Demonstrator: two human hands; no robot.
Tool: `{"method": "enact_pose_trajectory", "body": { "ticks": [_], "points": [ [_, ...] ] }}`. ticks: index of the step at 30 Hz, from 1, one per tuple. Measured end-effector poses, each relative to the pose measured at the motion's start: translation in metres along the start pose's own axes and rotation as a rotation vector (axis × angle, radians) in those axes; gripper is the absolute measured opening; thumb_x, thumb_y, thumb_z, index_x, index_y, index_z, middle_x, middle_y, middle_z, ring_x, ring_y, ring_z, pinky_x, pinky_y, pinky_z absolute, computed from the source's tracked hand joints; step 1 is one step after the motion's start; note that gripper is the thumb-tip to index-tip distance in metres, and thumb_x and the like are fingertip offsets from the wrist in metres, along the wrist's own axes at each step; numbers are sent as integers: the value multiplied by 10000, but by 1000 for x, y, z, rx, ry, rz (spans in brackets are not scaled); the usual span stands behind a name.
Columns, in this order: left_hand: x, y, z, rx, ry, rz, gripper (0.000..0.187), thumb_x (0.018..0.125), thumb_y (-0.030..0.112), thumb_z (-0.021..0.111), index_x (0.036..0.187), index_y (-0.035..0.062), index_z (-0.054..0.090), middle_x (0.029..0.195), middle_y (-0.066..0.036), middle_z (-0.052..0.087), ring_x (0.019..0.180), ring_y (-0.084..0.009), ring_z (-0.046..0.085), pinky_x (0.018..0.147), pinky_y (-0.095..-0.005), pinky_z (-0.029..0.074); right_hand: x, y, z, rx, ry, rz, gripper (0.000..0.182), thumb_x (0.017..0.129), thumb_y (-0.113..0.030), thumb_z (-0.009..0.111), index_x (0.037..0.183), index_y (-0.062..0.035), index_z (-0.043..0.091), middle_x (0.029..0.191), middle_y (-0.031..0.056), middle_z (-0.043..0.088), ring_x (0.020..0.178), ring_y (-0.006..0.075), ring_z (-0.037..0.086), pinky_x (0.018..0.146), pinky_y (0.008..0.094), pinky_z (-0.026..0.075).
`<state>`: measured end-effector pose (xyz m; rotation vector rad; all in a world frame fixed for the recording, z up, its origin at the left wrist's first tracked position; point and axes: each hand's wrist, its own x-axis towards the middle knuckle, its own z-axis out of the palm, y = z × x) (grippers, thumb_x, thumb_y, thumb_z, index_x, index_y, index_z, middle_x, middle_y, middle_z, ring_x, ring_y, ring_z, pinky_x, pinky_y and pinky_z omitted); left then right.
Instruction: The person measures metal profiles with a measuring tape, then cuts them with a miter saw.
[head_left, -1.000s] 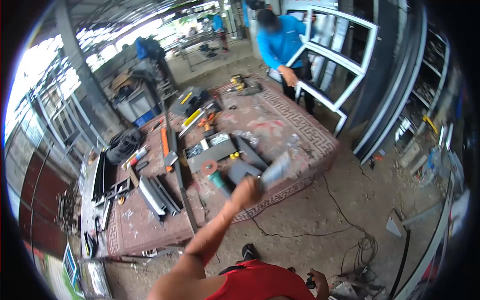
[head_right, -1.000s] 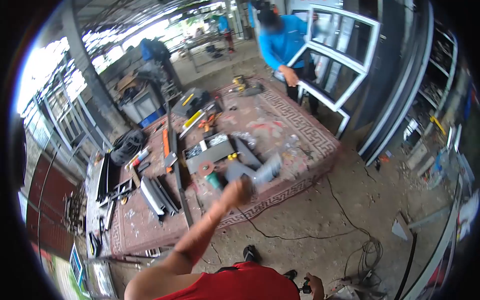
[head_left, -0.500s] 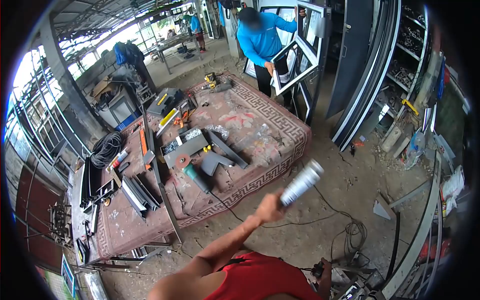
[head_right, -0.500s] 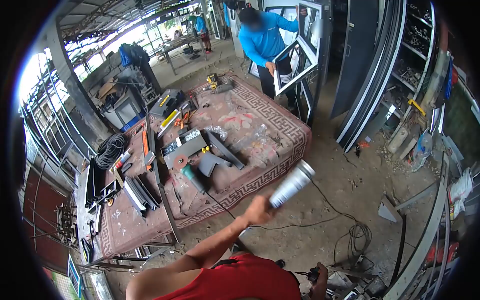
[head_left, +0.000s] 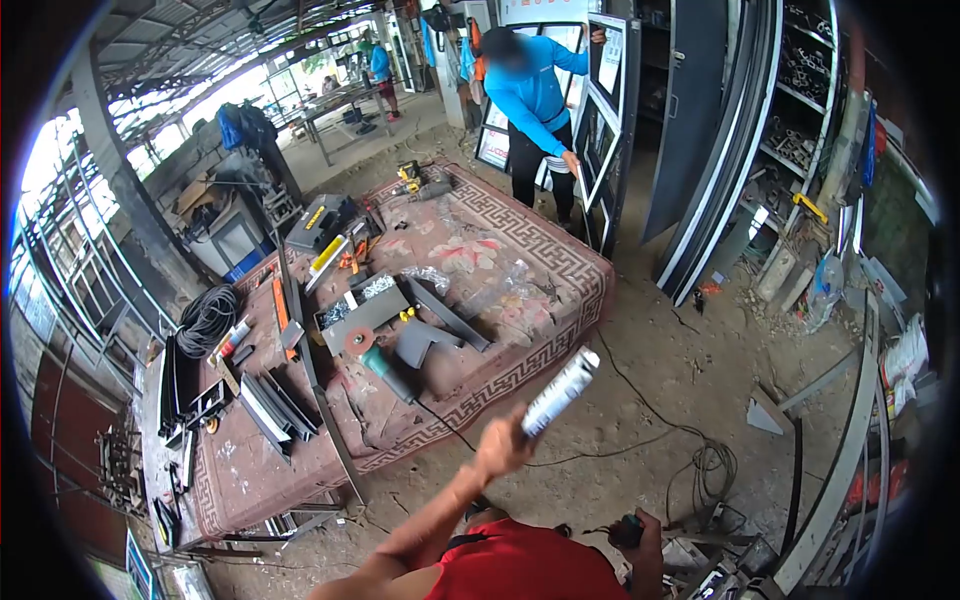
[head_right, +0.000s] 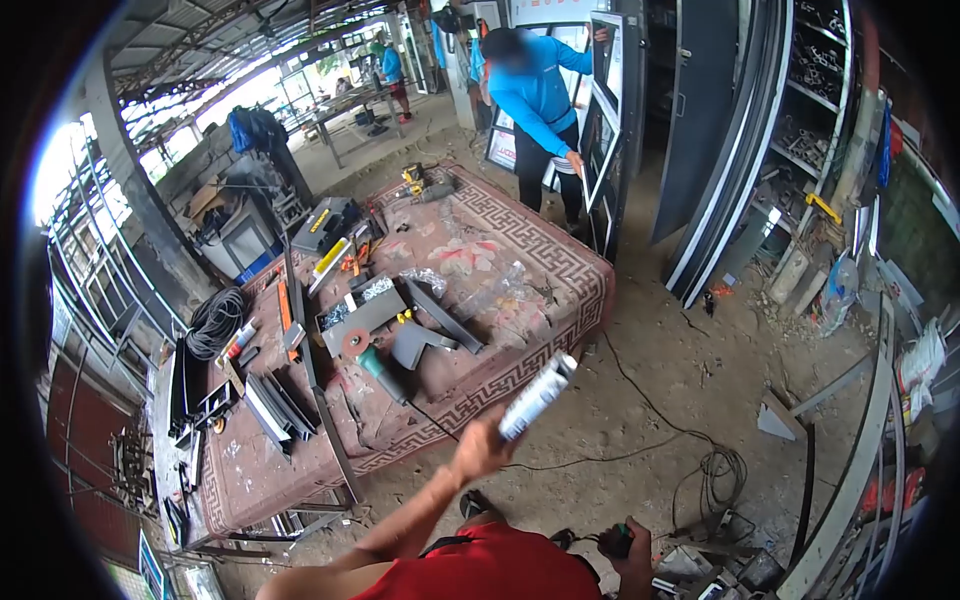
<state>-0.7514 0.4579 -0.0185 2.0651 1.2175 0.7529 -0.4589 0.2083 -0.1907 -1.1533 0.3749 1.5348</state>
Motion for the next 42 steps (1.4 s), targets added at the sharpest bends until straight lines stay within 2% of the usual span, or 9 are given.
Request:
{"method": "enact_pose_trajectory", "body": {
  "ticks": [6, 9, 13, 22, 24, 28, 34, 38, 42],
  "points": [
    [-42, 44, 52, -203, -356, 28, 402, 976, 341, 673, 1240, 66, 546, 921, -265, 683, 871, -465, 676, 729, -498, 530, -56, 4, 93, 34, -162, 50, 354, 1012, -377, 503, 1058, -59, 651, 906, 155, 675, 832, 315, 674, 731, 476, 547],
    [-40, 62, 51, -313, -501, 116, 409, 984, 275, 664, 1281, 30, 525, 959, -253, 685, 878, -443, 683, 744, -485, 525, -68, 10, 129, -410, -233, -446, 456, 1071, -353, 427, 1383, -26, 493, 1020, 139, 654, 865, 267, 679, 756, 430, 560],
    [-40, 63, 54, -369, -519, 85, 440, 962, 239, 674, 1315, 35, 511, 1098, -250, 651, 1003, -457, 651, 816, -493, 526, -82, 6, 164, -925, -217, -1090, 460, 1085, -312, 407, 1401, 23, 400, 1027, 158, 662, 783, 228, 640, 693, 344, 506],
    [-3, 41, 15, -462, -835, 174, 542, 927, 198, 731, 1384, 1, 516, 1195, -212, 671, 1062, -319, 682, 887, -421, 530, -65, 12, 145, -1162, -159, -1134, 432, 1058, -220, 469, 1402, 29, 388, 849, 209, 662, 724, 245, 651, 672, 400, 505],
    [19, 20, 3, -528, -791, 515, 513, 911, 158, 735, 1355, -5, 536, 1142, -192, 689, 1055, -291, 669, 897, -417, 521, -76, 15, 146, -1190, -155, -1084, 470, 1027, -173, 552, 1423, 13, 382, 864, 175, 687, 732, 211, 655, 677, 372, 514],
    [62, 14, -67, -194, -725, 42, 528, 931, 144, 730, 1395, 3, 520, 917, -154, 661, 809, -232, 593, 775, -382, 498, -80, 35, 116, -1073, 77, -934, 665, 969, -247, 678, 1511, -37, 353, 866, 97, 707, 762, 138, 635, 707, 312, 505],
    [81, -81, -65, -374, -672, 193, 529, 931, 126, 739, 1395, 2, 517, 845, -44, 601, 775, -122, 509, 672, -337, 444, -90, 99, 35, -1250, 34, -547, 582, 1015, -305, 644, 1460, 0, 426, 781, 22, 616, 667, 98, 535, 645, 279, 474],
    [87, -121, -65, -332, -581, 152, 306, 923, 119, 747, 1157, -11, 598, 742, 10, 519, 707, -97, 482, 615, -316, 427, -106, 137, 57, -1091, -15, -354, 505, 1033, -357, 619, 1374, 8, 546, 773, 0, 588, 675, 84, 495, 625, 263, 445],
    [95, -97, -74, -432, -456, 27, 323, 930, 115, 741, 1207, 9, 613, 760, 16, 531, 720, -76, 504, 621, -295, 447, -105, 138, 112, -1093, 31, -394, 410, 1047, -279, 589, 1340, 7, 581, 830, -5, 626, 741, 77, 530, 683, 256, 461]
  ]
}}
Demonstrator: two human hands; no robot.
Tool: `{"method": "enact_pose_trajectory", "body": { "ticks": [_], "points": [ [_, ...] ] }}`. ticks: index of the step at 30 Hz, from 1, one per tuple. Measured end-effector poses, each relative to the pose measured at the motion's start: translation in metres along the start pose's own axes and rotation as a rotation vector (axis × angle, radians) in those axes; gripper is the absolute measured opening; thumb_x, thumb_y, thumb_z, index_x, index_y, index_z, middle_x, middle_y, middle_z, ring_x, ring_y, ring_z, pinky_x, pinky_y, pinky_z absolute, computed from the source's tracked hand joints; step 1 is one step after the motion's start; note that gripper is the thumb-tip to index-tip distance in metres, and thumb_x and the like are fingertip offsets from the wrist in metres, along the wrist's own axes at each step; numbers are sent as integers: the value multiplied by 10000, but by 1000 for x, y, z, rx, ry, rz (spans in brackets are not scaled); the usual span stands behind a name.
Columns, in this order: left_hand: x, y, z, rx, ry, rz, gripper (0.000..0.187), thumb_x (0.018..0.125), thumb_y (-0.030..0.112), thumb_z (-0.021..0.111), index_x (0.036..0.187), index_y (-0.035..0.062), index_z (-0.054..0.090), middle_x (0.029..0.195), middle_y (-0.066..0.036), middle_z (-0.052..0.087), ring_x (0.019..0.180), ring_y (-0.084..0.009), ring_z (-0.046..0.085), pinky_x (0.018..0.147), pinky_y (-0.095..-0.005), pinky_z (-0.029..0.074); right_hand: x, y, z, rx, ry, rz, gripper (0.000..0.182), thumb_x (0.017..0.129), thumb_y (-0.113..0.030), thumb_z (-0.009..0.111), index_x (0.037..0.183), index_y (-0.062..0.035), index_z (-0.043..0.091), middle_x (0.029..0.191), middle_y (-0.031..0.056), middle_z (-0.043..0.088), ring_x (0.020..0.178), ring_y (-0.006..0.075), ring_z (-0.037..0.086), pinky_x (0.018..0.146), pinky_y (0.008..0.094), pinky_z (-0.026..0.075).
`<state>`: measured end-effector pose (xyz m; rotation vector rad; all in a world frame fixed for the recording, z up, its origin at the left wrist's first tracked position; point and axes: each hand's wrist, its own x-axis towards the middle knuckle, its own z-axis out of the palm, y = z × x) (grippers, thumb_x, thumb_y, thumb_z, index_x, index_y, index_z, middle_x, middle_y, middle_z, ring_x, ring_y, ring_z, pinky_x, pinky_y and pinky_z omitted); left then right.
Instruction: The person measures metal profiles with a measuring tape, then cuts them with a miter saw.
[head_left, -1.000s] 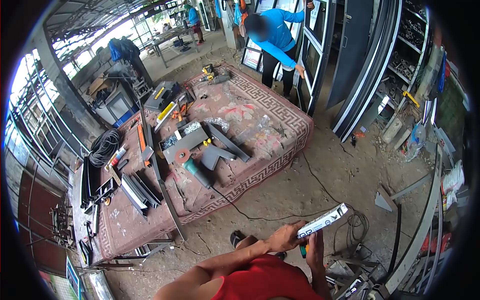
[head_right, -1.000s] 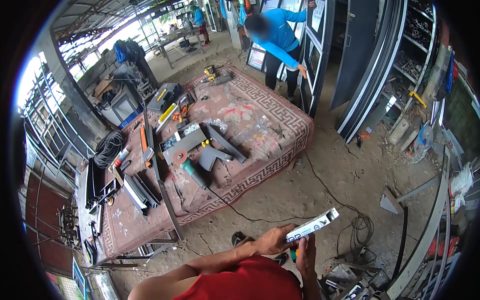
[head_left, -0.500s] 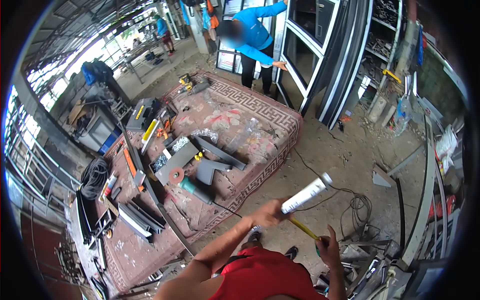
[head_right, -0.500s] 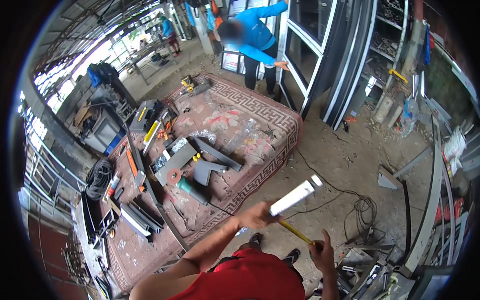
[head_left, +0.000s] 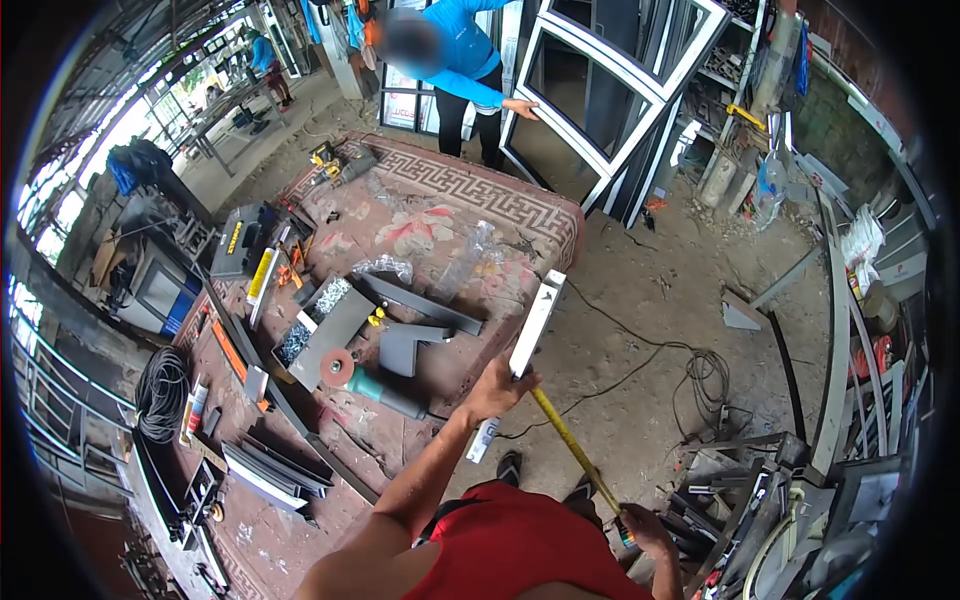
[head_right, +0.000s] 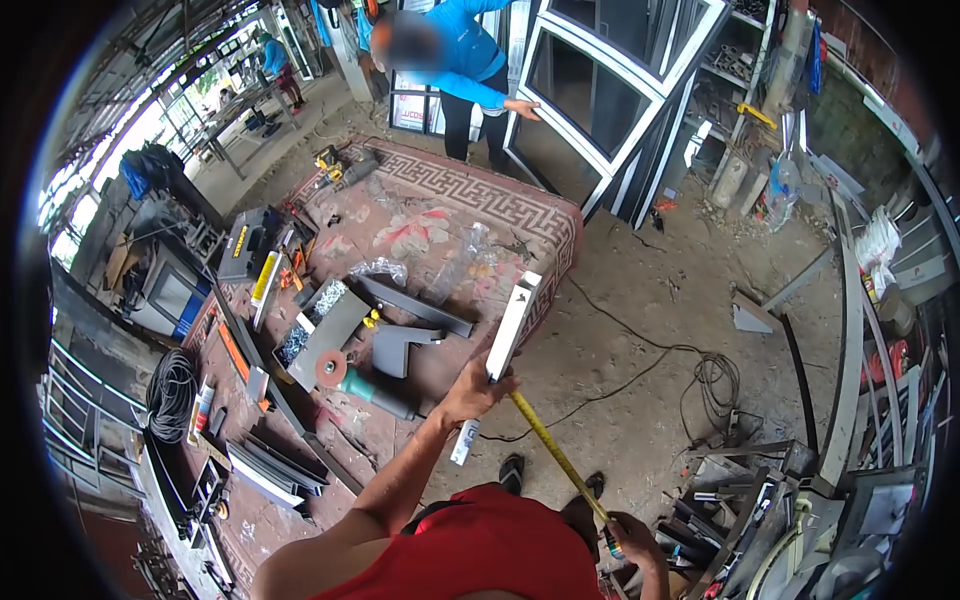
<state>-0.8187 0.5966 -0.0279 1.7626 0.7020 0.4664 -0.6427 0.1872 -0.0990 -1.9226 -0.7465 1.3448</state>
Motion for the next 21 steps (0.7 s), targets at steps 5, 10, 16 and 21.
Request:
{"method": "enact_pose_trajectory", "body": {
  "ticks": [5, 10, 16, 21],
  "points": [
    [1, 7, 31, -34, -126, 78, 419, 925, 159, 764, 1280, 7, 602, 868, -52, 637, 792, -149, 582, 727, -341, 501, 47, -33, 20, 348, -29, 20, 319, 1055, -247, 554, 1251, -12, 646, 930, -9, 646, 841, 80, 555, 769, 248, 459],
    [-22, 39, 70, 67, -316, 224, 397, 925, 202, 738, 1248, 16, 603, 949, -196, 684, 864, -325, 673, 758, -425, 515, 61, -89, 31, 277, -79, -48, 310, 1072, -255, 512, 1131, -8, 690, 942, 19, 674, 871, 87, 584, 810, 257, 471],
    [-46, 38, 71, -23, -335, 272, 444, 941, 264, 728, 1290, 23, 596, 966, -207, 693, 871, -319, 687, 762, -422, 519, 55, -100, 40, 413, -93, -86, 335, 1064, -292, 520, 1093, -1, 684, 940, 48, 684, 879, 117, 626, 815, 273, 493],
    [-54, 18, 42, 164, -255, 49, 462, 932, 363, 727, 1259, 50, 634, 923, -218, 700, 837, -365, 685, 753, -447, 514, 53, -92, 45, 514, 77, -91, 332, 1055, -301, 523, 1076, -3, 666, 881, 86, 699, 813, 167, 674, 779, 306, 528]
  ]
}}
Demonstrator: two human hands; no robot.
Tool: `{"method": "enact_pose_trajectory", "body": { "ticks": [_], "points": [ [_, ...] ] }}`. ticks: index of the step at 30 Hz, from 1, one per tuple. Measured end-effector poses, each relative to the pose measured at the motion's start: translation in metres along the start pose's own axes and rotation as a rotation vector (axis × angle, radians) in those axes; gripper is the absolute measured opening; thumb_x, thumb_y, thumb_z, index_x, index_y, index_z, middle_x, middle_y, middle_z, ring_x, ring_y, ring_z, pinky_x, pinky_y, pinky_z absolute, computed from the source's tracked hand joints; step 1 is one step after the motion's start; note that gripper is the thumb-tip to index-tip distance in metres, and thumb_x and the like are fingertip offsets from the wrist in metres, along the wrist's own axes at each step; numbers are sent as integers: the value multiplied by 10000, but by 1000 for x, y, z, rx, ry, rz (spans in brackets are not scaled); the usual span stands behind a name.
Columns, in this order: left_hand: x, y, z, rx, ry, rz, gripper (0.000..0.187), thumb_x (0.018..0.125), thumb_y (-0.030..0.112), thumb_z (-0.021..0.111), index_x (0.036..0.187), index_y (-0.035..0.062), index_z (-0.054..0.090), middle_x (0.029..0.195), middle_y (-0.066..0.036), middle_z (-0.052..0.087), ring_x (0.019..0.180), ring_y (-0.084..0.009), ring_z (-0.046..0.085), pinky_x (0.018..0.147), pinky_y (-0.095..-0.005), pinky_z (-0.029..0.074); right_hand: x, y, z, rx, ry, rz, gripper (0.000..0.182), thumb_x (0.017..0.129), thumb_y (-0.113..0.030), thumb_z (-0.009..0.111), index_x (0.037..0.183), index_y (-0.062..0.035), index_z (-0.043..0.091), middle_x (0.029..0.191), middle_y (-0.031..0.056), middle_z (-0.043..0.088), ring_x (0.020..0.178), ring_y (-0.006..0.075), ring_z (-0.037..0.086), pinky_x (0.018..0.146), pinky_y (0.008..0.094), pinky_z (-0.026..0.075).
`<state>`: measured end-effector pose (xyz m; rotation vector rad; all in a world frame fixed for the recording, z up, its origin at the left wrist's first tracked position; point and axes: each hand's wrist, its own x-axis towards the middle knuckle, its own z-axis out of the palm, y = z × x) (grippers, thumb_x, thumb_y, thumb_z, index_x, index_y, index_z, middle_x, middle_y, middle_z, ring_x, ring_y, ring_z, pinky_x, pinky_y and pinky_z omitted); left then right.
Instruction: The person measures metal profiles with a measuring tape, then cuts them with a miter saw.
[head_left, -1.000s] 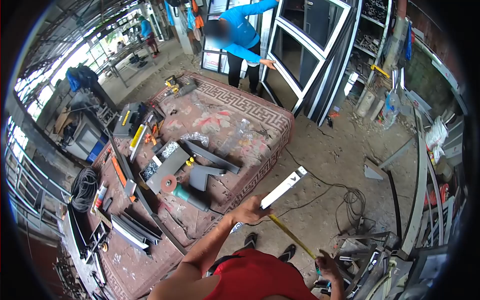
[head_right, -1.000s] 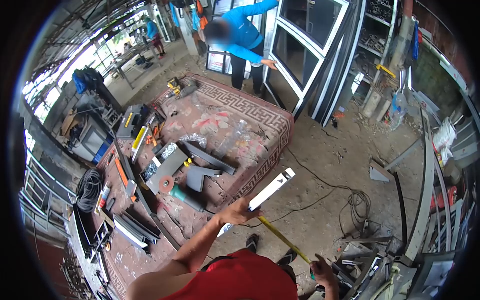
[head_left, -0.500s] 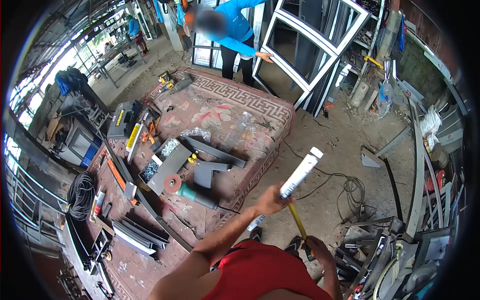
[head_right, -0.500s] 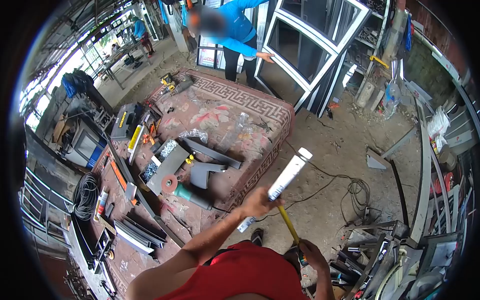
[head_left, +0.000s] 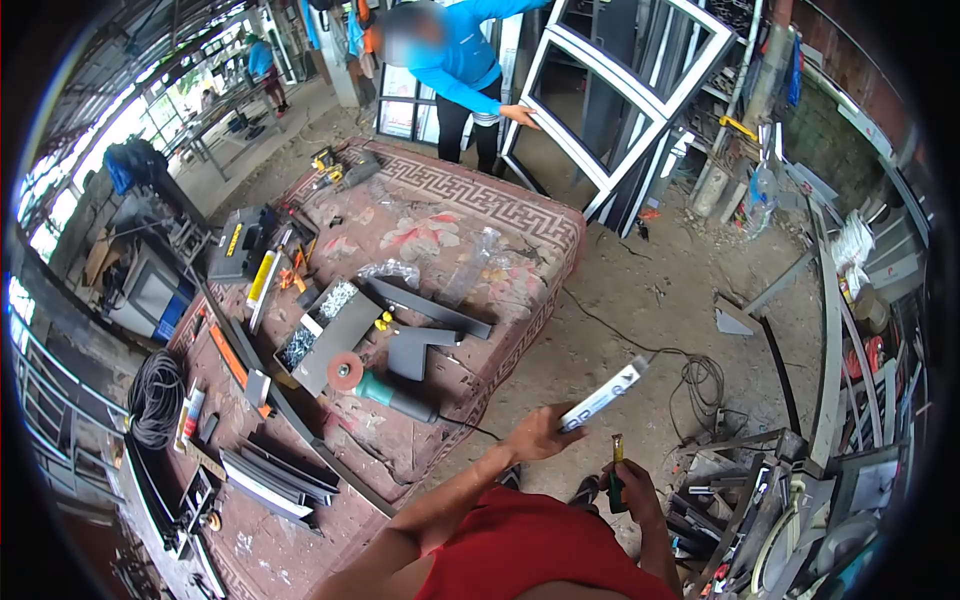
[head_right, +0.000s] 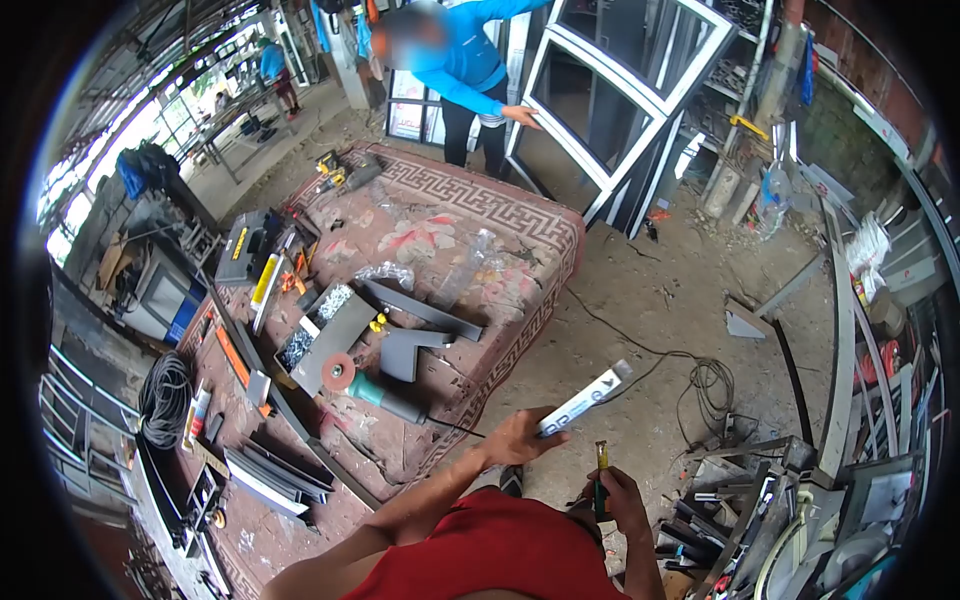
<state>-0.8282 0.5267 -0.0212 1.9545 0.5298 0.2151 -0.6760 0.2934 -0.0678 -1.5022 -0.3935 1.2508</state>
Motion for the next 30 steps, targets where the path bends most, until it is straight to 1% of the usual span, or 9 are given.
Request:
{"method": "enact_pose_trajectory", "body": {
  "ticks": [6, 11, 14, 15, 18, 20, 22, 26, 30],
  "points": [
    [-14, -65, -52, -141, 581, 27, 232, 837, 20, 724, 1068, 5, 710, 838, -48, 720, 745, -104, 636, 622, -318, 520, 1, 21, -14, -109, 225, 76, 304, 1047, -267, 524, 1075, -14, 689, 826, 76, 694, 741, 159, 662, 699, 299, 521],
    [-32, -38, -166, -458, 1319, 24, 222, 977, 215, 707, 1004, -4, 681, 645, 15, 579, 513, -48, 479, 451, -234, 344, -9, 32, -26, -47, 263, 64, 306, 1033, -264, 534, 1099, -10, 691, 817, 61, 687, 732, 141, 654, 682, 284, 510],
    [-21, -52, -164, 69, 1013, 177, 308, 965, 255, 715, 993, -50, 679, 706, -53, 661, 566, -144, 583, 534, -323, 462, -12, 39, -20, 3, 382, 104, 333, 1009, -292, 571, 1193, -34, 674, 893, 21, 642, 845, 103, 613, 777, 283, 508],
    [-25, -30, -157, 479, 677, -261, 287, 935, 223, 735, 1000, -53, 689, 799, -113, 704, 676, -172, 640, 626, -361, 514, -8, 54, -16, 109, 363, -166, 360, 986, -355, 613, 1184, -59, 660, 875, 18, 640, 820, 117, 615, 767, 287, 508],
    [-5, -27, -79, 276, 225, 78, 287, 911, 215, 750, 1039, -38, 702, 781, -141, 700, 678, -169, 641, 638, -366, 522, -8, 7, 6, 666, 151, 265, 330, 1009, -445, 578, 986, -120, 627, 823, -8, 630, 696, 104, 588, 619, 265, 470],
    [0, -32, -14, 120, 35, 73, 307, 915, 233, 751, 1064, -31, 705, 759, -134, 694, 640, -176, 630, 621, -373, 521, -1, -4, 19, 789, 215, 89, 513, 1016, -525, 539, 1149, -34, 608, 831, 62, 622, 697, 144, 591, 633, 296, 487],
    [5, -23, 33, 132, -160, -167, 318, 919, 231, 751, 1090, -33, 702, 833, -134, 708, 671, -178, 642, 628, -363, 520, -1, -6, 19, 480, 319, -90, 684, 1038, -590, 437, 1355, 11, 515, 1081, 149, 650, 946, 225, 637, 855, 343, 493],
    [34, 18, 104, 4, -342, 123, 313, 898, 217, 774, 1044, -47, 691, 813, -148, 701, 705, -192, 663, 623, -359, 511, -25, 0, -3, 164, 497, -89, 802, 1031, -679, 318, 1380, 10, 536, 1274, 215, 592, 1240, 293, 533, 1028, 405, 426],
    [74, 34, 130, 18, -495, 155, 267, 895, 200, 767, 949, -40, 664, 709, -102, 643, 628, -176, 608, 578, -361, 483, -72, 21, -54, 429, 579, -14, 764, 1032, -663, 356, 1322, 0, 602, 1104, 169, 647, 941, 234, 644, 897, 368, 488]
  ]
}}
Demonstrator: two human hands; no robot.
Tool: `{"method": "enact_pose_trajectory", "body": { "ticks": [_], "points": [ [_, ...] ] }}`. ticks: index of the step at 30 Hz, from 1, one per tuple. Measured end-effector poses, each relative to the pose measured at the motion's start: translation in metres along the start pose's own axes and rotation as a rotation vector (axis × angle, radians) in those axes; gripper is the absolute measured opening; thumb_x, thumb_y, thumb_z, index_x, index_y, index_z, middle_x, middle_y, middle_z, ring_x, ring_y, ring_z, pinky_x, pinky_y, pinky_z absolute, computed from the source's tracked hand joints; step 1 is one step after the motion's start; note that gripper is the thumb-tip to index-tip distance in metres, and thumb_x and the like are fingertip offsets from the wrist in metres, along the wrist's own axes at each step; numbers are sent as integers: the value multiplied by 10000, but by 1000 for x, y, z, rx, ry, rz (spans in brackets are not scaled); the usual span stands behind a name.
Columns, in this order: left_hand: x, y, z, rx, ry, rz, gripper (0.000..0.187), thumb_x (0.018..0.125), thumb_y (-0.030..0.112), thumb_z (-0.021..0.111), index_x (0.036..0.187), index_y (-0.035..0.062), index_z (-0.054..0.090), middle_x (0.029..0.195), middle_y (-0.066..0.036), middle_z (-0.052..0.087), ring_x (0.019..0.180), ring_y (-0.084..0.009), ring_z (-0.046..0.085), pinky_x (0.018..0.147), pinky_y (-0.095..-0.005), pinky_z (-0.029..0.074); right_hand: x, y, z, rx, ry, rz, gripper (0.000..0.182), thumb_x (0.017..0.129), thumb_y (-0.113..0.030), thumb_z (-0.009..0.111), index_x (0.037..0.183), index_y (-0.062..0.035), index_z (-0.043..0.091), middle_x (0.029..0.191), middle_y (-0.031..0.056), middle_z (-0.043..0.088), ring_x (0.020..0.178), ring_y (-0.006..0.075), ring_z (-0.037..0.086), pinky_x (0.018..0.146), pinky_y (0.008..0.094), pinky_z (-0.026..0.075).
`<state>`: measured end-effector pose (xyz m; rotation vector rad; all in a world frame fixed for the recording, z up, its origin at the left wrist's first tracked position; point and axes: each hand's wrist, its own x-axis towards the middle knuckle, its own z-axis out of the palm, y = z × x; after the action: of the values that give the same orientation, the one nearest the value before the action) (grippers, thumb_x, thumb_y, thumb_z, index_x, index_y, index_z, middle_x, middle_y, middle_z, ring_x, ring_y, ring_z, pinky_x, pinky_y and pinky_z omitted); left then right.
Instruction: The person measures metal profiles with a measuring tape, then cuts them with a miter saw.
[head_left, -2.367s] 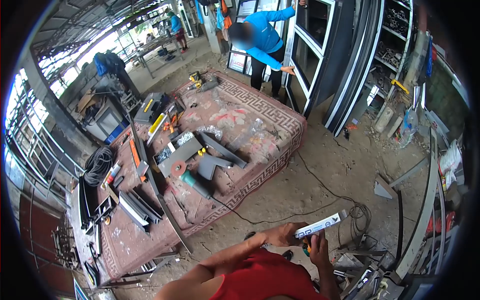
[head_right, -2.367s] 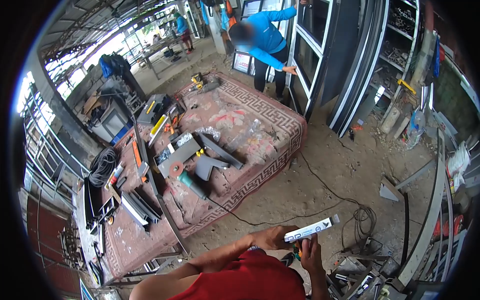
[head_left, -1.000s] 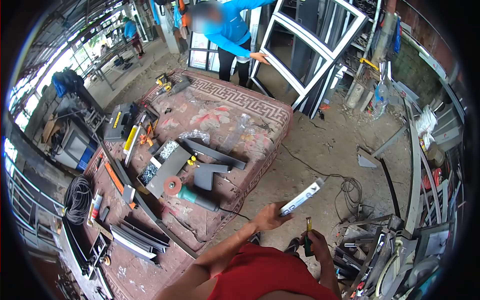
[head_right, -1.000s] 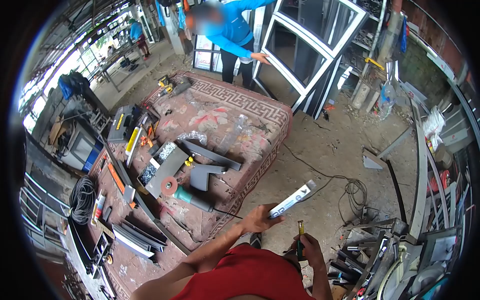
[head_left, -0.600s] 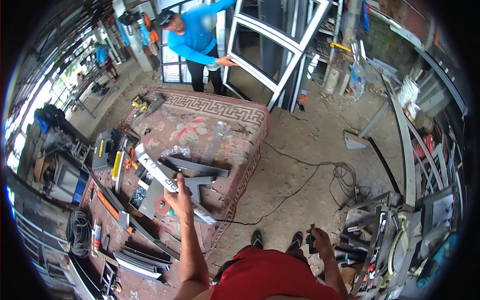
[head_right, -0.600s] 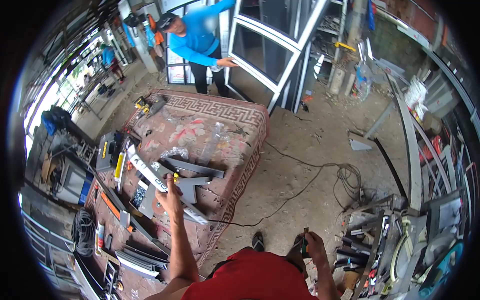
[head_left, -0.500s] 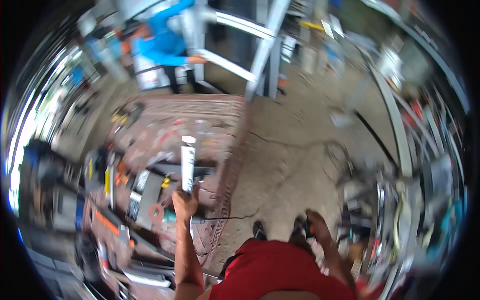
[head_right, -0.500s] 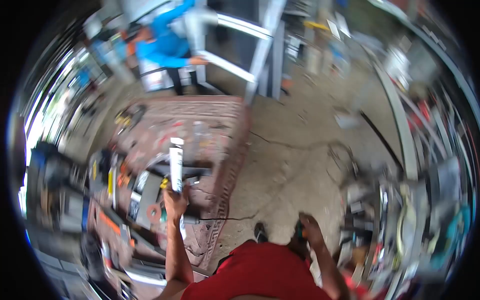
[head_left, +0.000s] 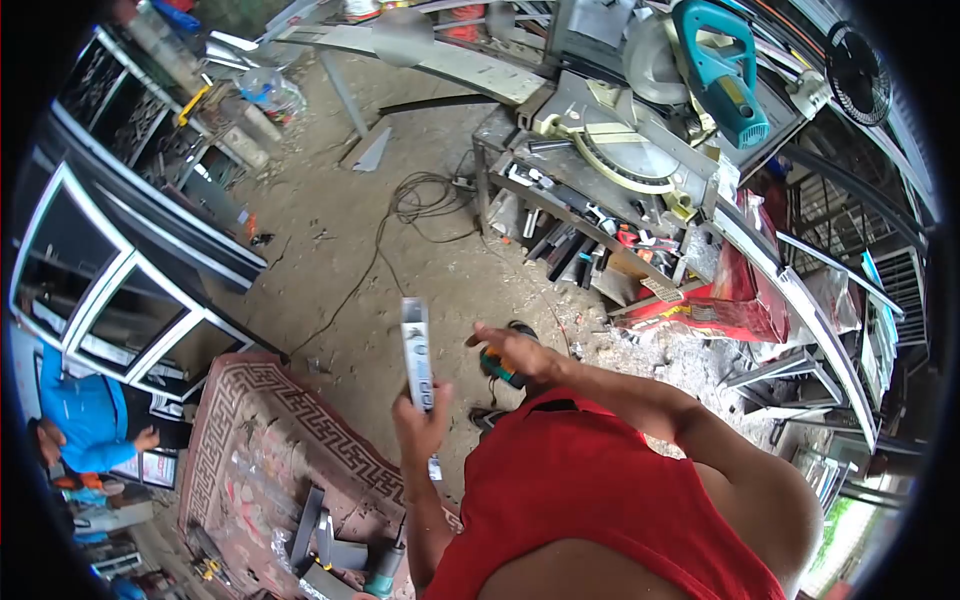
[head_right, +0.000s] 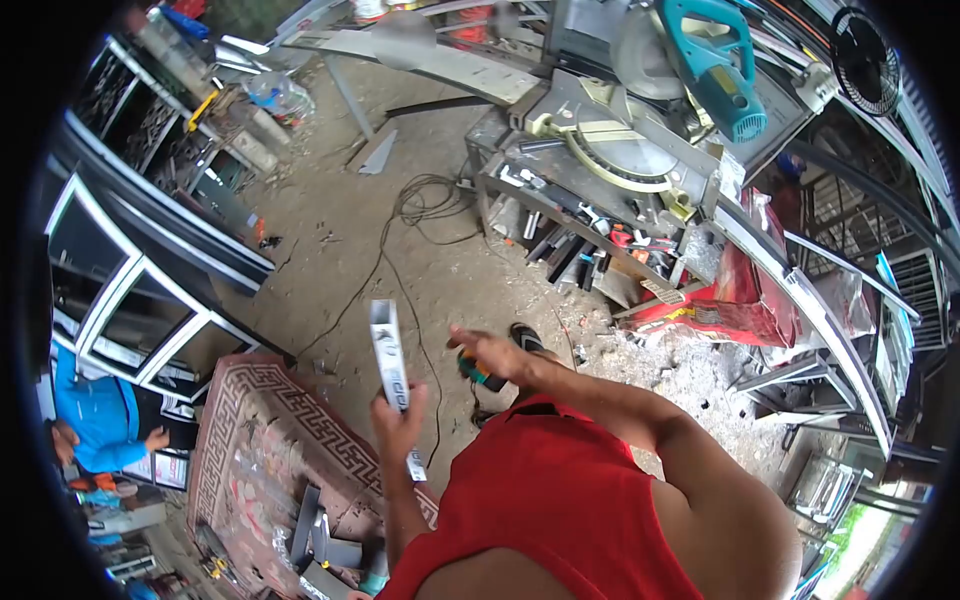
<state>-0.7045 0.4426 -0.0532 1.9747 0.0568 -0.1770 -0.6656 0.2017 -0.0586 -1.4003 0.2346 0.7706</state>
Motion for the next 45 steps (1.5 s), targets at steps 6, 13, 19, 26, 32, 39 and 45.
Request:
{"method": "enact_pose_trajectory", "body": {
  "ticks": [6, 13, 19, 26, 32, 39, 45],
  "points": [
    [59, -77, 28, 218, 25, -217, 363, 892, 332, 755, 970, -15, 682, 703, -135, 657, 598, -201, 612, 561, -390, 495, -4, 45, -150, 1193, 349, 172, 497, 978, -532, 460, 1009, -79, 663, 779, 73, 657, 759, 259, 661, 753, 470, 554],
    [-22, -218, 99, 600, -274, -1034, 556, 739, 506, 788, 1095, 79, 760, 1209, -164, 717, 1113, -297, 703, 895, -454, 571, 82, 15, -234, 775, 58, 438, 531, 887, -615, 472, 870, -143, 715, 788, 58, 710, 740, 292, 686, 553, 490, 516],
    [-103, -165, 124, 108, 429, -1179, 493, 861, 510, 677, 1159, 120, 712, 1093, -205, 729, 1063, -384, 690, 886, -498, 538, 203, -54, -168, 482, -166, 578, 525, 937, -587, 391, 861, -166, 695, 741, 32, 690, 663, 288, 654, 498, 476, 494],
    [-132, -95, 91, -30, 1431, -1234, 414, 868, 415, 730, 1042, 40, 723, 919, -275, 710, 915, -436, 707, 773, -507, 557, 293, -98, 8, 300, -353, 563, 396, 946, -420, 431, 846, -77, 600, 768, 95, 647, 726, 272, 605, 677, 422, 475],
    [-200, -134, -7, 133, 1874, -1124, 414, 856, 381, 744, 906, -23, 675, 718, -268, 648, 722, -434, 699, 640, -496, 523, 267, -87, 127, 107, -642, 711, 400, 859, -443, 420, 900, -118, 648, 909, 35, 660, 855, 246, 592, 745, 459, 408],
    [-284, -171, -109, 165, 1910, -1321, 473, 839, 383, 732, 1104, -2, 662, 890, -292, 705, 875, -485, 687, 765, -524, 546, 310, -18, 182, 203, -292, 1051, 379, 875, -399, 394, 916, -112, 637, 916, 42, 663, 870, 240, 590, 793, 484, 388],
    [-296, -200, -136, 129, 1949, -1351, 691, 774, 439, 828, 1224, -12, 559, 1071, -294, 680, 993, -467, 664, 856, -516, 524, 255, -46, 286, 228, -497, 970, 400, 1008, -394, 401, 1034, -53, 609, 992, 129, 663, 988, 325, 595, 940, 558, 451]
  ]
}}
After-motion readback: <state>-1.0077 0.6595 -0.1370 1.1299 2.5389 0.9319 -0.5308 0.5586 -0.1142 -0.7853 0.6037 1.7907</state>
